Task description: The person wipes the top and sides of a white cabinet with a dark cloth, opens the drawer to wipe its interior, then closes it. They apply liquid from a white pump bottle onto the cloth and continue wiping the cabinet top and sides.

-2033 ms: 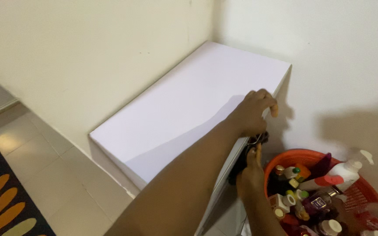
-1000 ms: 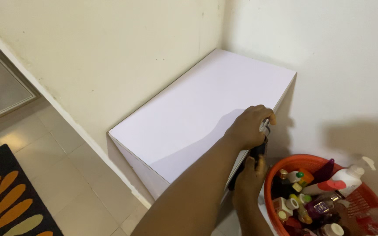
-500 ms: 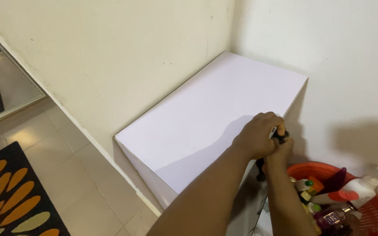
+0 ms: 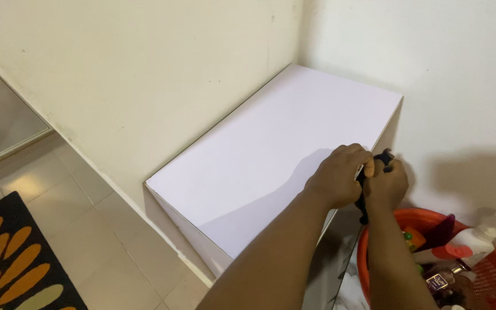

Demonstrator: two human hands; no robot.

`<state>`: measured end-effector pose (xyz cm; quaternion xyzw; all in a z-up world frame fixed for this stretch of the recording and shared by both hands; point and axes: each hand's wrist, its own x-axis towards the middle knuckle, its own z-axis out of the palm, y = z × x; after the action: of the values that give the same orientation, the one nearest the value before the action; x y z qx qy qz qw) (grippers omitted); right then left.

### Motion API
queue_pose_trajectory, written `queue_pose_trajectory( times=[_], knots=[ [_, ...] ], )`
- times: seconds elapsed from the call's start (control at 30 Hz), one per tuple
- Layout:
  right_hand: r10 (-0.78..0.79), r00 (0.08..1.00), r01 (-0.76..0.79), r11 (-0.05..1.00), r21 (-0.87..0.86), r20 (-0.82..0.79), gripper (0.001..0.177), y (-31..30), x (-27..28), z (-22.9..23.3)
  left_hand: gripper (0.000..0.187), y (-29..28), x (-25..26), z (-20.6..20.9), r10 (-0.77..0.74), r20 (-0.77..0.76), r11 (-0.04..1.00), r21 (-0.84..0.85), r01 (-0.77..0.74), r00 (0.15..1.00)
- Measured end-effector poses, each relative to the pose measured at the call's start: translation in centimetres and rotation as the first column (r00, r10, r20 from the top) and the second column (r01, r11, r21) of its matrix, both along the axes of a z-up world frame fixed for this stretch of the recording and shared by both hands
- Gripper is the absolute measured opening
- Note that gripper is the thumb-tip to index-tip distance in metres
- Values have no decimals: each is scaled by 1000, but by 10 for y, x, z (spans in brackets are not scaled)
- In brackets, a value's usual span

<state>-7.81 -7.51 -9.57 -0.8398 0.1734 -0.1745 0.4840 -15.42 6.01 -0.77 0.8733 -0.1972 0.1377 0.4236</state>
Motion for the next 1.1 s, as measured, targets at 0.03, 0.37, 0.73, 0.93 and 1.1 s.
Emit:
queue_pose_trajectory(
  times=[0.03, 0.37, 0.73, 0.93, 1.1],
  knots=[
    [-35, 997, 35, 999, 3, 64, 28, -4, -1, 5, 30, -1, 0, 0, 1, -6, 1000, 14, -1, 1000],
    [232, 964, -264, 861, 434, 127, 37, -7, 13, 23, 25, -2, -2, 1, -10, 32, 999, 34, 9, 999],
    [321, 945, -269, 663, 698, 59, 55, 7, 38, -54, 23, 1, 15, -19, -73, 32, 997, 22, 72, 997],
    [372, 928, -200, 531, 824, -15, 65, 22, -12, -113, 27, 3, 20, -19, -78, 14, 997, 23, 77, 997],
    [375, 891, -5, 569, 822, -254, 74, 27, -58, -138, 26, 9, 21, -18, -111, -96, 991, 70, 118, 989]
  ],
)
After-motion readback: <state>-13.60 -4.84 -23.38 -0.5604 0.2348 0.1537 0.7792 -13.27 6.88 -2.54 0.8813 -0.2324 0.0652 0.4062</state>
